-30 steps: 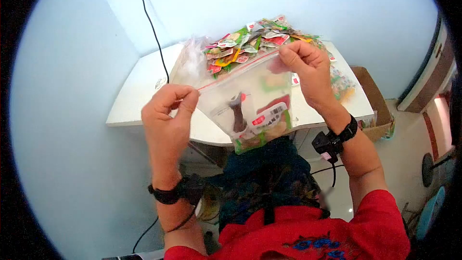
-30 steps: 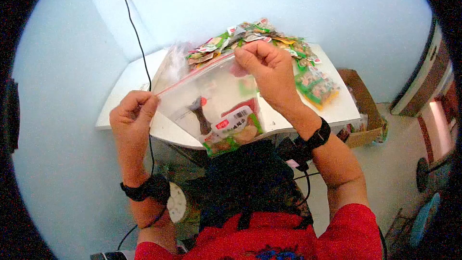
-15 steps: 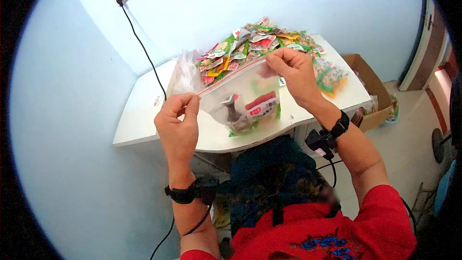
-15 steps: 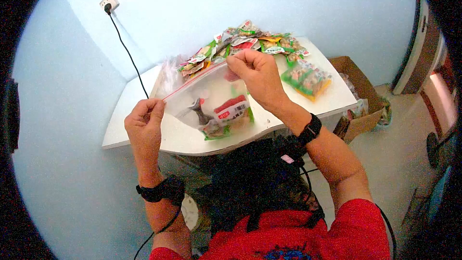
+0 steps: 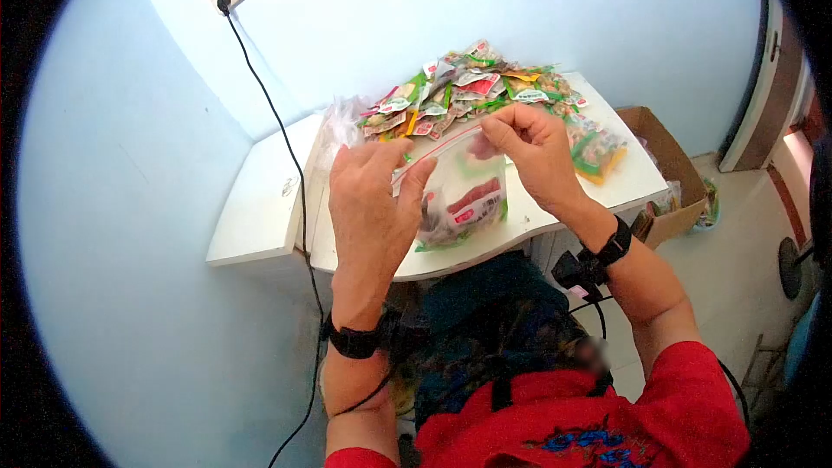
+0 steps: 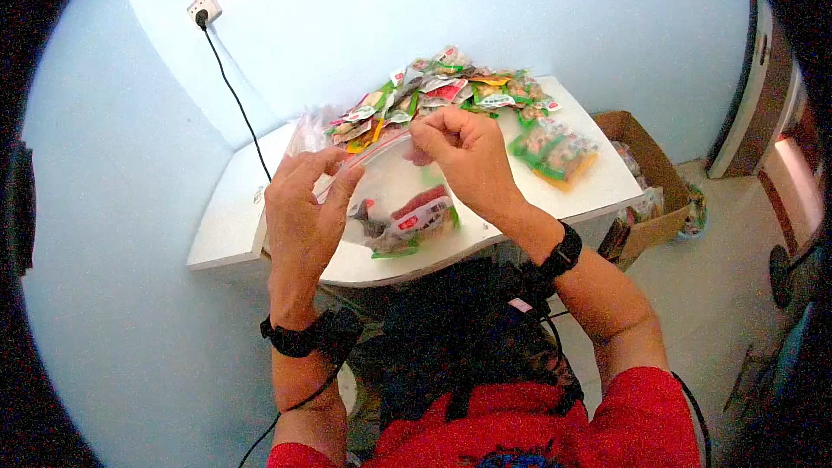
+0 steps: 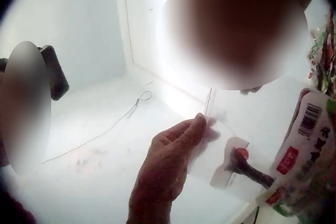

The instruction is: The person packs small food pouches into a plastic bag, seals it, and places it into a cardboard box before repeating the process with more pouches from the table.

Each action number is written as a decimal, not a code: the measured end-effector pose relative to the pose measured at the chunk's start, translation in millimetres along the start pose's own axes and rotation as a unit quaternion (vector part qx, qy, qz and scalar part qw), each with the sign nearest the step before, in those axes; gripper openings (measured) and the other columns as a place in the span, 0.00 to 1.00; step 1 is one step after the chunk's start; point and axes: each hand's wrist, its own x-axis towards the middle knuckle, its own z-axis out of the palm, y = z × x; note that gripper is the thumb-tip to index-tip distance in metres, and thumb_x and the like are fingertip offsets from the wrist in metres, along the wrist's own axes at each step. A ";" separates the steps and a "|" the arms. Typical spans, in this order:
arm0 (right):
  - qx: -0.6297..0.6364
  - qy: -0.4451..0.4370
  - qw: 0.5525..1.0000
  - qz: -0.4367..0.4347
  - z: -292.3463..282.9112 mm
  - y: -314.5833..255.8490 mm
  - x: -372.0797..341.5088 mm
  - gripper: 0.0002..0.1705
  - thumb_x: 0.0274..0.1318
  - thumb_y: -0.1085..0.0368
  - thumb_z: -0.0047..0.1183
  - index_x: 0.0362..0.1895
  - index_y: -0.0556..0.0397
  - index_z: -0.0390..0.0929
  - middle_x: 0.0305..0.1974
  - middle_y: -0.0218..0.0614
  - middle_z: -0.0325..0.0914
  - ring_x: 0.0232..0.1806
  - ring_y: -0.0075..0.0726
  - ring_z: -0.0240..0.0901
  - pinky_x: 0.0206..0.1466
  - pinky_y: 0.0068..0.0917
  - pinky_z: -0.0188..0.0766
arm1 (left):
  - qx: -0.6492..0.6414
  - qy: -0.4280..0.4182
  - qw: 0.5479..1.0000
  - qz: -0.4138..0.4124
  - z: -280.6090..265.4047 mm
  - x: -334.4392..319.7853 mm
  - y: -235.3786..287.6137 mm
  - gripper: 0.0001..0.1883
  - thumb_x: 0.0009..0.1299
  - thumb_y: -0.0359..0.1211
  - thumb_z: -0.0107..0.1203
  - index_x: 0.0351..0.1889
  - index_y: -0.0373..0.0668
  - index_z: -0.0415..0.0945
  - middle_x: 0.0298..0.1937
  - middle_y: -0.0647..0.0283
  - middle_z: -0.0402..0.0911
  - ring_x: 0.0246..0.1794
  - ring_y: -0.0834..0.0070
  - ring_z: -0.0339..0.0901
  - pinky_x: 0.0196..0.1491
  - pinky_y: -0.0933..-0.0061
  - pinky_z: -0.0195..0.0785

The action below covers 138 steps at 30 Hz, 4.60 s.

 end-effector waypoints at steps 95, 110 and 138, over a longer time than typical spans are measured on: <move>-0.037 -0.116 0.981 0.148 -5.1 82.8 -65.7 0.24 0.48 0.69 0.66 0.52 0.59 0.77 0.43 0.34 0.83 0.41 0.25 0.76 0.50 0.28 0.74 | -0.466 -0.106 0.816 -0.325 79.0 -74.7 -78.0 0.13 0.68 0.34 0.63 0.44 0.33 0.81 0.35 0.66 0.82 0.35 0.82 0.75 0.41 0.80 0.67; 0.146 0.183 0.939 0.252 -136.6 31.9 -4.6 0.15 0.56 0.70 0.59 0.44 0.68 0.77 0.40 0.46 0.82 0.36 0.37 0.82 0.40 0.32 0.84 | -0.547 -0.243 0.712 -0.367 143.3 -50.5 -21.6 0.21 0.76 0.44 0.49 0.53 0.34 0.77 0.50 0.58 0.81 0.44 0.72 0.82 0.40 0.74 0.76; -0.130 0.226 0.912 0.318 -235.6 99.9 10.2 0.25 0.49 0.60 0.70 0.45 0.67 0.79 0.38 0.39 0.82 0.33 0.26 0.80 0.32 0.26 0.78 | -0.277 -0.128 0.944 -0.126 226.9 -82.5 -6.7 0.06 0.65 0.28 0.59 0.29 0.34 0.78 0.31 0.56 0.79 0.28 0.64 0.76 0.34 0.68 0.69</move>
